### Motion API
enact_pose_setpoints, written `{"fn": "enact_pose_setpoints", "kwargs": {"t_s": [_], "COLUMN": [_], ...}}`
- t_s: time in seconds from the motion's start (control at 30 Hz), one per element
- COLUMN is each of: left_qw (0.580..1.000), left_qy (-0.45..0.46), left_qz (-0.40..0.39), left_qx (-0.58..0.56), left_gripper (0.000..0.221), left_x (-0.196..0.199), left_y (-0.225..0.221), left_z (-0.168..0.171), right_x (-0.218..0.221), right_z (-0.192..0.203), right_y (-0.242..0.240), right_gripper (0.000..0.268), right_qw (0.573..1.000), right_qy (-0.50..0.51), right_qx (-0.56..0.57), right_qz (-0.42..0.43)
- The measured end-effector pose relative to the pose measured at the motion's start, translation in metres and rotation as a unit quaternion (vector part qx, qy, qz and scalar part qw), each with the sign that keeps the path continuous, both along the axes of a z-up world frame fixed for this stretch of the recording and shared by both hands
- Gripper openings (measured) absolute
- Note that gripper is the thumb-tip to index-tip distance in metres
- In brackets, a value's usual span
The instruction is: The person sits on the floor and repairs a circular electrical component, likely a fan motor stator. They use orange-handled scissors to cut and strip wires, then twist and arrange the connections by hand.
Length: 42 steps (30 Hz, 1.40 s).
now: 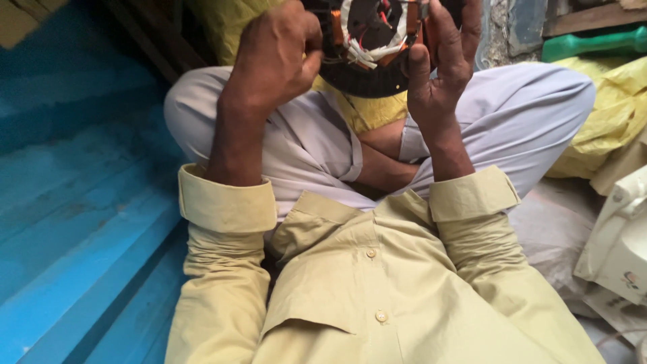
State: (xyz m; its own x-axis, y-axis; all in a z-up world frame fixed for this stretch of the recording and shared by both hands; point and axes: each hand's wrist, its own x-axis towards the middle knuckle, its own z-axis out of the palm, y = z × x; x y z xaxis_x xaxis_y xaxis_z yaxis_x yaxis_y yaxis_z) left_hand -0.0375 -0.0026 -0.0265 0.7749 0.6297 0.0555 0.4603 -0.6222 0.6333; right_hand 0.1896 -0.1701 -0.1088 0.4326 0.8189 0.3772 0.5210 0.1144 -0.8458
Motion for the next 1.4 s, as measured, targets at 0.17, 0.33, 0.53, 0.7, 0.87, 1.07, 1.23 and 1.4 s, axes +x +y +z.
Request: {"fn": "enact_pose_setpoints", "kwargs": {"t_s": [0.17,0.33,0.53,0.7,0.87,1.07,1.23,1.4], "left_qw": [1.0,0.999,0.985,0.973,0.98,0.96,0.967,0.964], "left_qy": [0.004,0.008,-0.171,-0.184,-0.169,-0.253,-0.202,-0.212], "left_qz": [-0.018,-0.027,0.013,-0.04,-0.009,0.086,0.106,0.1], "left_qx": [-0.002,0.028,-0.014,-0.135,-0.105,-0.078,-0.109,-0.127], "left_gripper": [0.019,0.021,0.024,0.037,0.036,0.021,0.039,0.033], "left_x": [0.004,0.004,0.003,0.005,0.007,0.011,0.026,0.028], "left_y": [-0.006,-0.007,-0.002,0.001,0.001,0.002,-0.003,-0.006], "left_z": [0.001,-0.001,0.003,0.01,0.004,-0.013,-0.026,-0.031], "right_x": [0.0,-0.001,-0.001,-0.002,-0.002,0.0,-0.002,0.0], "right_z": [0.002,0.005,0.007,0.008,0.007,0.005,0.008,0.008], "right_y": [0.0,0.004,0.003,0.003,0.006,0.004,0.007,0.003], "right_gripper": [0.046,0.047,0.046,0.047,0.048,0.047,0.048,0.048], "right_qw": [1.0,1.0,1.0,1.0,0.999,0.999,0.999,0.999], "right_qy": [-0.022,0.013,-0.007,-0.013,-0.003,-0.027,0.014,-0.036], "right_qx": [-0.005,0.016,0.018,0.015,0.029,0.02,0.034,0.019], "right_qz": [-0.009,0.01,0.004,0.004,0.014,0.001,0.019,-0.002]}}
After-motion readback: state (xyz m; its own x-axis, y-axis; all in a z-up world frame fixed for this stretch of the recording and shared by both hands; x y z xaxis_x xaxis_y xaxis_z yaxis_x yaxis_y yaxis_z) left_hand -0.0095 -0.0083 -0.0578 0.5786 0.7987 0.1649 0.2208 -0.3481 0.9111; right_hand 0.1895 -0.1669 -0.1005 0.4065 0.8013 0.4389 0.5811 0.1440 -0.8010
